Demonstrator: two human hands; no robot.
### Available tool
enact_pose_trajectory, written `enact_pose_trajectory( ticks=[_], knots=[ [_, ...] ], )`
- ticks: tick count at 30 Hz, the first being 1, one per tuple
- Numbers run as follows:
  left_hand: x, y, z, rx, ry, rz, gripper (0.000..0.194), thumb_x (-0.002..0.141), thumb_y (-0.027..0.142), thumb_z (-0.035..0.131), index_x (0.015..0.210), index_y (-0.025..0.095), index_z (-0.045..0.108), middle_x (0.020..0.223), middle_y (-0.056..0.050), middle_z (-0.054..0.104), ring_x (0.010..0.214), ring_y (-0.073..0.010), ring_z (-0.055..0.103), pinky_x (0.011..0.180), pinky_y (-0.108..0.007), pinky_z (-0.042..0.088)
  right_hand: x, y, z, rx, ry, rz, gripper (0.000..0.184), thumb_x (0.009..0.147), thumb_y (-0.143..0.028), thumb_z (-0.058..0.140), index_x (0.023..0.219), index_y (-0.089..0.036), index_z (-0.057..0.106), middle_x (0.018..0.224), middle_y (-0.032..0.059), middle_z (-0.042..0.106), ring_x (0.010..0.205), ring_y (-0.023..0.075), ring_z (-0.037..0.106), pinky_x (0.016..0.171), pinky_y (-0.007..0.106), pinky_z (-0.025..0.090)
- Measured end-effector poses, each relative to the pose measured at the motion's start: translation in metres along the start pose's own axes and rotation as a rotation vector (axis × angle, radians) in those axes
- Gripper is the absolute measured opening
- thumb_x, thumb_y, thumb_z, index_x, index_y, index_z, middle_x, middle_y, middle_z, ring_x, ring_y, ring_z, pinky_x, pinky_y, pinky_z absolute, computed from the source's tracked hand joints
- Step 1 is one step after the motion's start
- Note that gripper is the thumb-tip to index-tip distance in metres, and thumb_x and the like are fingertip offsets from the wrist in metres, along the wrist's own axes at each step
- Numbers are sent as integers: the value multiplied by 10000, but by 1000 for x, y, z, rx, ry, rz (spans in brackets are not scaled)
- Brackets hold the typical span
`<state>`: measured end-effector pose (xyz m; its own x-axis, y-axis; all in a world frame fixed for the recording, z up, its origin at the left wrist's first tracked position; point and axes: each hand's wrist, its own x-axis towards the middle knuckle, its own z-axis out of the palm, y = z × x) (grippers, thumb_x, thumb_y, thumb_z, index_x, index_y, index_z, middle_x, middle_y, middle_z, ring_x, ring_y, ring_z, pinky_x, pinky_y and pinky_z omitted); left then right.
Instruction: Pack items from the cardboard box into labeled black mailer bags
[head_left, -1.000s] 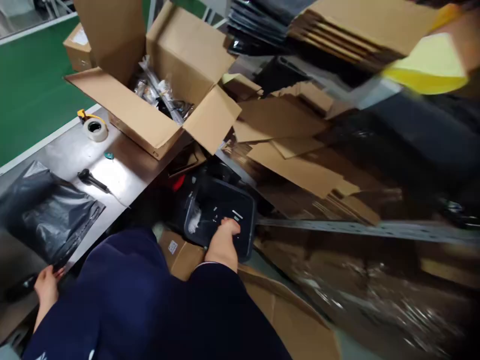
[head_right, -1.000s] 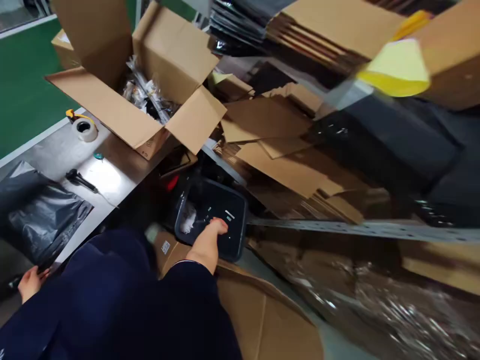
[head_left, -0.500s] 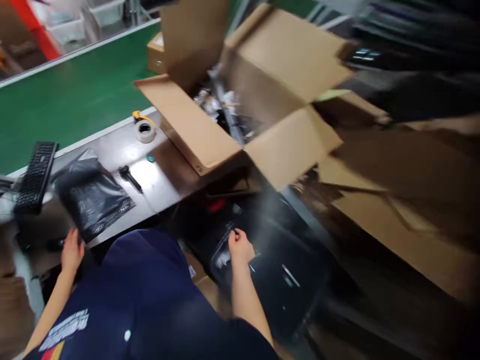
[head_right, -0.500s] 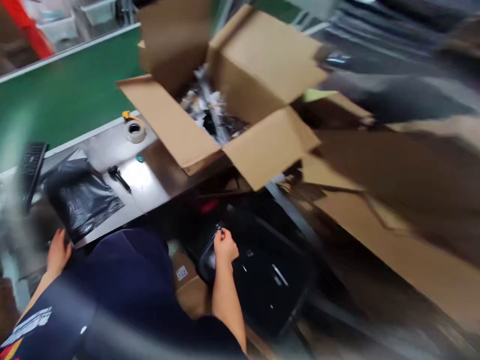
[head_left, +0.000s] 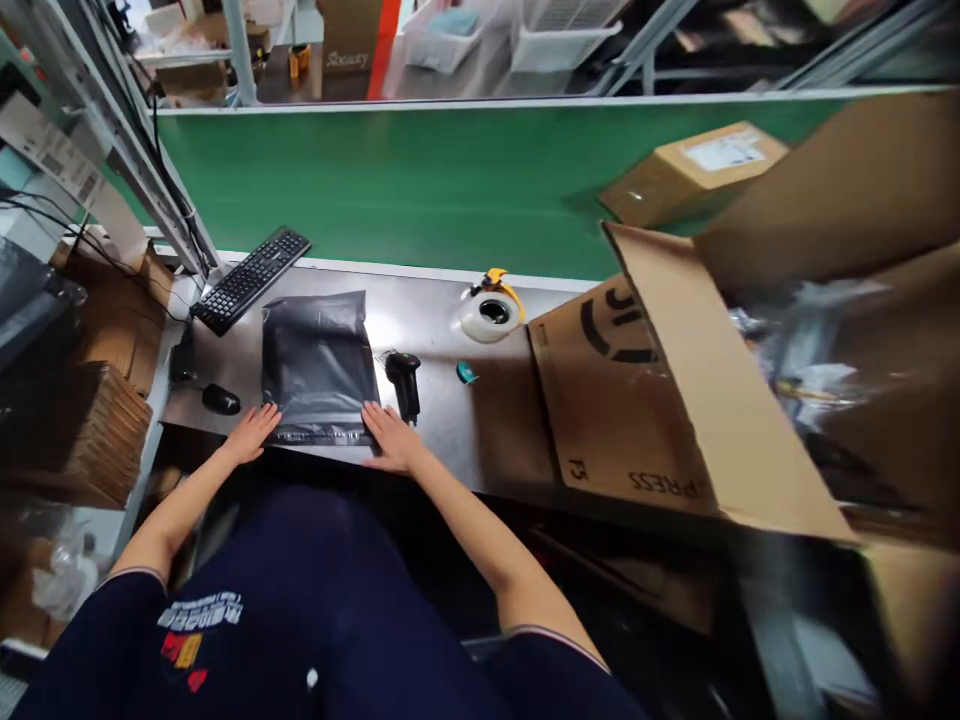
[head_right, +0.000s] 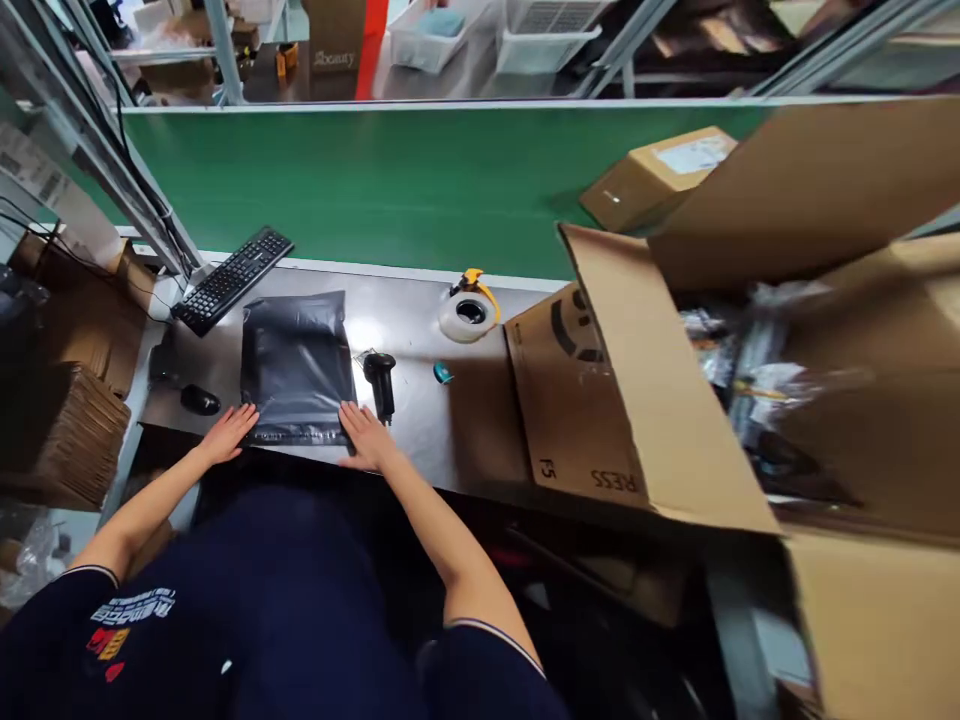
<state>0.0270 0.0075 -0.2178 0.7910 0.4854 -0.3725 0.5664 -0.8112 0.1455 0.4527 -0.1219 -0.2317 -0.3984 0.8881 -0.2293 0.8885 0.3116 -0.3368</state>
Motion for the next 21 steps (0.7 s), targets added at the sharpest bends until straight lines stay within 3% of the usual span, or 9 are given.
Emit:
enact_pose_trajectory(
  ticks=[3, 5, 10, 13, 16, 18, 21],
  knots=[
    [-27, -2, 25, -71, 41, 105, 854, 913, 5, 516, 1722, 227, 360, 1778, -118, 378, 1673, -260, 329, 1354, -476, 303, -49, -11, 34, -18, 25, -96, 1135, 814, -440, 801, 1732, -52, 258, 1795, 244, 268, 1677, 406, 278, 1365, 586, 262],
    [-38, -5, 35, -103, 66, 113, 806, 947, -26, 413, 1696, 273, 427, 1744, -86, 449, 1638, -231, 404, 1326, -456, 358, -70, -21, 49, -49, 50, -73, 1103, 802, -269, 758, 1751, -102, 222, 1807, 198, 261, 1678, 385, 284, 1371, 583, 262],
    [-33, -13, 29, -88, 36, 74, 817, 919, -24, 437, 1680, 271, 461, 1759, -87, 422, 1661, -258, 356, 1354, -502, 307, -63, -31, 62, -59, 70, 26, 1032, 747, -9, 599, 1729, -197, 341, 1781, 123, 355, 1654, 336, 359, 1370, 588, 285],
    [-33, -16, 15, -143, -4, 107, 863, 852, 30, 557, 1679, 260, 463, 1772, -102, 395, 1666, -299, 347, 1364, -536, 281, -54, -26, 61, 34, 98, 21, 952, 765, -21, 604, 1680, -235, 452, 1746, 122, 434, 1623, 341, 420, 1340, 611, 340],
    [-41, -19, 2, -349, 35, 99, 880, 780, 39, 575, 1632, 256, 541, 1744, -97, 447, 1635, -302, 412, 1358, -527, 307, -56, -16, 57, 218, 145, 0, 719, 847, -86, 583, 1551, -229, 623, 1581, 132, 645, 1501, 319, 583, 1273, 601, 449],
    [-45, -20, -6, -617, 129, 4, 774, 765, 75, 591, 1511, 257, 678, 1633, -85, 603, 1540, -293, 551, 1319, -506, 391, -56, -11, 51, 397, 221, 56, 503, 926, -159, 547, 1375, -243, 756, 1375, 123, 782, 1328, 305, 712, 1210, 597, 515],
    [-38, -21, -19, -929, 303, -225, 457, 780, 172, 637, 1168, 260, 862, 1281, -66, 834, 1336, -310, 714, 1236, -529, 494, -43, -9, 35, 727, 416, 260, 291, 959, -341, 585, 1063, -261, 845, 1124, 105, 845, 1105, 304, 774, 1088, 572, 587]
  ],
)
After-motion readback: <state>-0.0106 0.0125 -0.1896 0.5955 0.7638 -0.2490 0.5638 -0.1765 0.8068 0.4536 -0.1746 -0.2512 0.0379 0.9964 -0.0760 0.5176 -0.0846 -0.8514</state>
